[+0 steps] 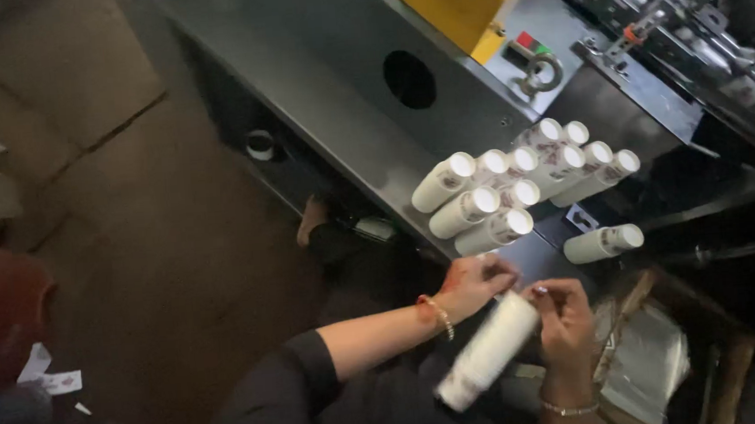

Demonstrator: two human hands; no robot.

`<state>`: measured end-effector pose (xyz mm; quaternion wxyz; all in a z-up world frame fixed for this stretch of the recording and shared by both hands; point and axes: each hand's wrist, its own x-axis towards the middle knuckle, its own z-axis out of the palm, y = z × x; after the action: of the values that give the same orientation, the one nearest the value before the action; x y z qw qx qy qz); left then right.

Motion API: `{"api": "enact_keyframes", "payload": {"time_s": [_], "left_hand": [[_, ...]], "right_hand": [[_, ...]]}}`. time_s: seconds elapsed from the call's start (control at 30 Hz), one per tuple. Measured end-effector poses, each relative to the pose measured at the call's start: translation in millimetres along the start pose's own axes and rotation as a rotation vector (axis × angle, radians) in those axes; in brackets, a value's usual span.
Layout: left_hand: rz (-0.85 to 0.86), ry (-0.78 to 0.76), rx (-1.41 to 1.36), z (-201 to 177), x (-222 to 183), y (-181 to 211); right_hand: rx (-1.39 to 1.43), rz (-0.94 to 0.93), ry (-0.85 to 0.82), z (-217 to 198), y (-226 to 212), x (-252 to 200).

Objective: Packing stacks of paper cups into individual plastic bags.

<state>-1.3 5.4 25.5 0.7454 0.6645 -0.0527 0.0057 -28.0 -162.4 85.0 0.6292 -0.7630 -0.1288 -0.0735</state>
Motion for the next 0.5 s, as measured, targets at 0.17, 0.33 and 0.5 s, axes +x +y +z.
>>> {"api": "enact_keyframes", "payload": {"time_s": [0.17,0.33,0.5], "left_hand": [[0.317,-0.13,-0.147,-7,-9,42],[0.24,-0.676,-0.05,1,-23,-1],[0.122,-0.761,0.161,-17,-43,58]], "right_hand": [[-0.263,0.074,-0.047,-2,-20,-40],[-0.145,-0.405,0.058,1,-97,-31],[-0.463,-0.384,-0.19,-55,-27,-33]]}}
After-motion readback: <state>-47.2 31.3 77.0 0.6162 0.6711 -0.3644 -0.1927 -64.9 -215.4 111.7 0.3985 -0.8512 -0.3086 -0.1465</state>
